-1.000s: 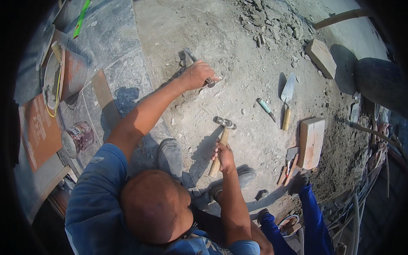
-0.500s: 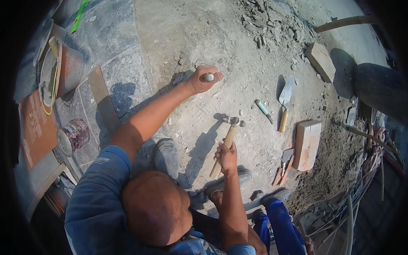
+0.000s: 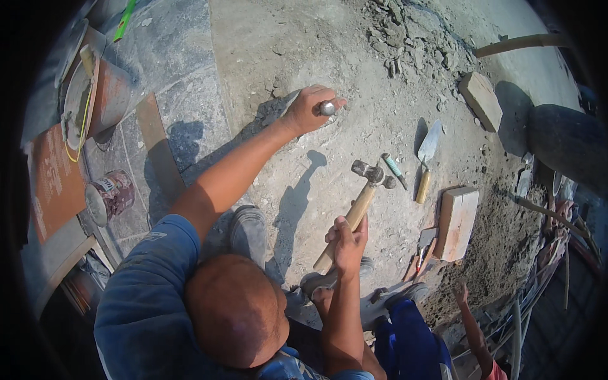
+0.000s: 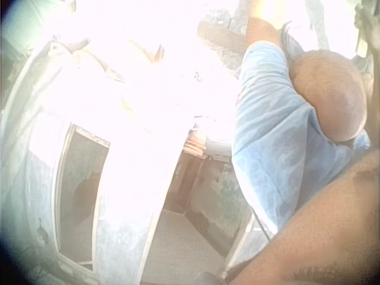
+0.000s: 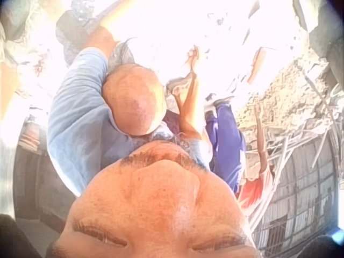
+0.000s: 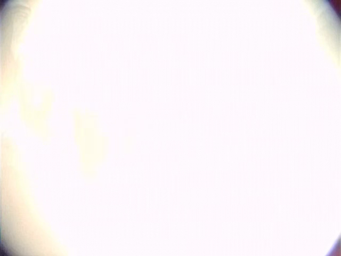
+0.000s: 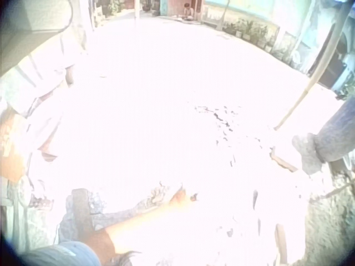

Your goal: The person uses a hammer and a chisel to break off pieces from a stone surface, then uses a trowel to move and scrape sand and debris.

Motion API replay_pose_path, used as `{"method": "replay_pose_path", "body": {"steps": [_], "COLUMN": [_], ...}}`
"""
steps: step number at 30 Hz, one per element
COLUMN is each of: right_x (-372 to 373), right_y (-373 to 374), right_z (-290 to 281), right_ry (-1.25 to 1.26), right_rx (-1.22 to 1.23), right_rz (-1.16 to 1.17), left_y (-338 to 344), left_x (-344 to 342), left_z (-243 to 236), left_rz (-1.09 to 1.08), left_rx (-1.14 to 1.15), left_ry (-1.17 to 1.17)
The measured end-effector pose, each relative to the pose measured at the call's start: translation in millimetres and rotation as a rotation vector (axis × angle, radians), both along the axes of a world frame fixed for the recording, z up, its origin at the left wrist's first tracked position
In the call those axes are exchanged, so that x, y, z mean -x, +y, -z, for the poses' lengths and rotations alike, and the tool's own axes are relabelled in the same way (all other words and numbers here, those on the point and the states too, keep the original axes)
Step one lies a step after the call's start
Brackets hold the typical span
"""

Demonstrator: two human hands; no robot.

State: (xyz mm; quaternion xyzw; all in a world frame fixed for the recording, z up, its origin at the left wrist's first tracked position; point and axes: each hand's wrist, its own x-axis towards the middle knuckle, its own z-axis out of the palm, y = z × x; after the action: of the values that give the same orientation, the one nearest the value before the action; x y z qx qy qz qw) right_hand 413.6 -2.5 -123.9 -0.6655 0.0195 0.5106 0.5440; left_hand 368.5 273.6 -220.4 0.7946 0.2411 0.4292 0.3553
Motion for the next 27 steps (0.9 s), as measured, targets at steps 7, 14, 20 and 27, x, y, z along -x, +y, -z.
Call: {"method": "replay_pose_path", "body": {"steps": [7, 14, 20, 27], "right_x": [-34.7, -65.6, -5.2, -52.6], "right_y": [69.3, 91.8, 69.5, 117.7], "right_z": [-124.2, -174.3, 15.1, -149.0], "right_ry": [-0.631, -0.926, -0.6, -0.85], "right_rx": [-0.326, -0.858, -0.001, -0.386], "right_rz": [0.023, 0.306, -0.244, 0.253], "left_y": [-21.3, -11.5, -10.8, 1.1], "left_x": [-10.7, -17.6, -19.5, -9.9], "left_z": [46.8, 46.3, 42.9, 40.7], "left_rz": [0.071, -0.077, -0.065, -0.089], "left_rx": [0.039, 0.105, 0.078, 0.245], "left_ry": [0.144, 0.107, 0.005, 0.031]}}
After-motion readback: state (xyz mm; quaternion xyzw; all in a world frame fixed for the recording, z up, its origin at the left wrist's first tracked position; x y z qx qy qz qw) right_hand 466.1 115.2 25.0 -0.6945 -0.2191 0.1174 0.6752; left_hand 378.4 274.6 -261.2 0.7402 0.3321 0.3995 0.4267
